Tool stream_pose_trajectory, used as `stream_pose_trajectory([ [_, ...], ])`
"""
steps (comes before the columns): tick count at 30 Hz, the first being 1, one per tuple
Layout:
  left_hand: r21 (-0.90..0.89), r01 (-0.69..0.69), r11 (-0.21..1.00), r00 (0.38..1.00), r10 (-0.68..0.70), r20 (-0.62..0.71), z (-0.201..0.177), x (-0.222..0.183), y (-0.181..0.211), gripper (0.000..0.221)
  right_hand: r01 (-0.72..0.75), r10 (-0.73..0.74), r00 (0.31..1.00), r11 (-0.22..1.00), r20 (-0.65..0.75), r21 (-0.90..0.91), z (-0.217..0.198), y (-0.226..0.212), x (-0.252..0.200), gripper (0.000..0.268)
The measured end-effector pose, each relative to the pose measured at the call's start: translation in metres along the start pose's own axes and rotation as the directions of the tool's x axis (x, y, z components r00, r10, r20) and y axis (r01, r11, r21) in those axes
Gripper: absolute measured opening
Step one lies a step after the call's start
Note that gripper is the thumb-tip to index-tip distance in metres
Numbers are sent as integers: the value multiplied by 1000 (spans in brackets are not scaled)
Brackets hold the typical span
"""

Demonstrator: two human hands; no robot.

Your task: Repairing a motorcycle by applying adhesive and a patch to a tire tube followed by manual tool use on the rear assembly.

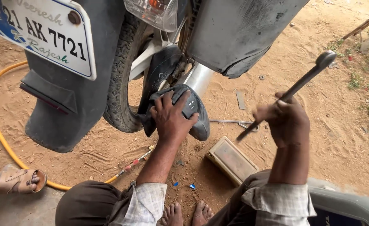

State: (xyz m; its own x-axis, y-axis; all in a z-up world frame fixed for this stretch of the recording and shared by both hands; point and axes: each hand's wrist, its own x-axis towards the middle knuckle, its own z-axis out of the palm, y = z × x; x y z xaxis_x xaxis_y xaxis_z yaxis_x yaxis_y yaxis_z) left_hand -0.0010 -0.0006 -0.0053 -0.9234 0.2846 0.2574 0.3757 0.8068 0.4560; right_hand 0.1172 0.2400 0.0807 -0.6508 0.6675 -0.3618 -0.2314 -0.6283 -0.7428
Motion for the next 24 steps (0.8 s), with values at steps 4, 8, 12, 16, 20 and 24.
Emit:
stream_pose_trajectory([
  [4, 14, -8, 1000, 1000, 8, -5, 1, 0, 0, 74, 293, -105, 922, 820, 374, -492, -27, 2, 9, 34],
  [8, 13, -17, 1000, 1000, 17, -10, -2, 0, 0, 74, 537, -452, 815, 352, 363, -767, -26, 8, 2, 40],
  [12, 0, -7, 1000, 1000, 7, 1, -2, -1, 1, 74, 843, -657, 537, 425, 529, -329, -47, 15, 28, 41],
  [16, 21, -17, 1000, 1000, 17, 1, 2, 0, -1, 75, 778, -701, 587, 627, 406, -43, -34, 14, 19, 48],
  [20, 24, -15, 1000, 1000, 15, 4, 0, 0, -1, 76, 631, -650, 708, 758, 275, 167, -28, 22, 12, 60],
  [24, 3, -6, 1000, 1000, 6, 15, 0, 0, 0, 75, 465, -534, 799, 840, 275, 280, -8, 34, 8, 66],
])
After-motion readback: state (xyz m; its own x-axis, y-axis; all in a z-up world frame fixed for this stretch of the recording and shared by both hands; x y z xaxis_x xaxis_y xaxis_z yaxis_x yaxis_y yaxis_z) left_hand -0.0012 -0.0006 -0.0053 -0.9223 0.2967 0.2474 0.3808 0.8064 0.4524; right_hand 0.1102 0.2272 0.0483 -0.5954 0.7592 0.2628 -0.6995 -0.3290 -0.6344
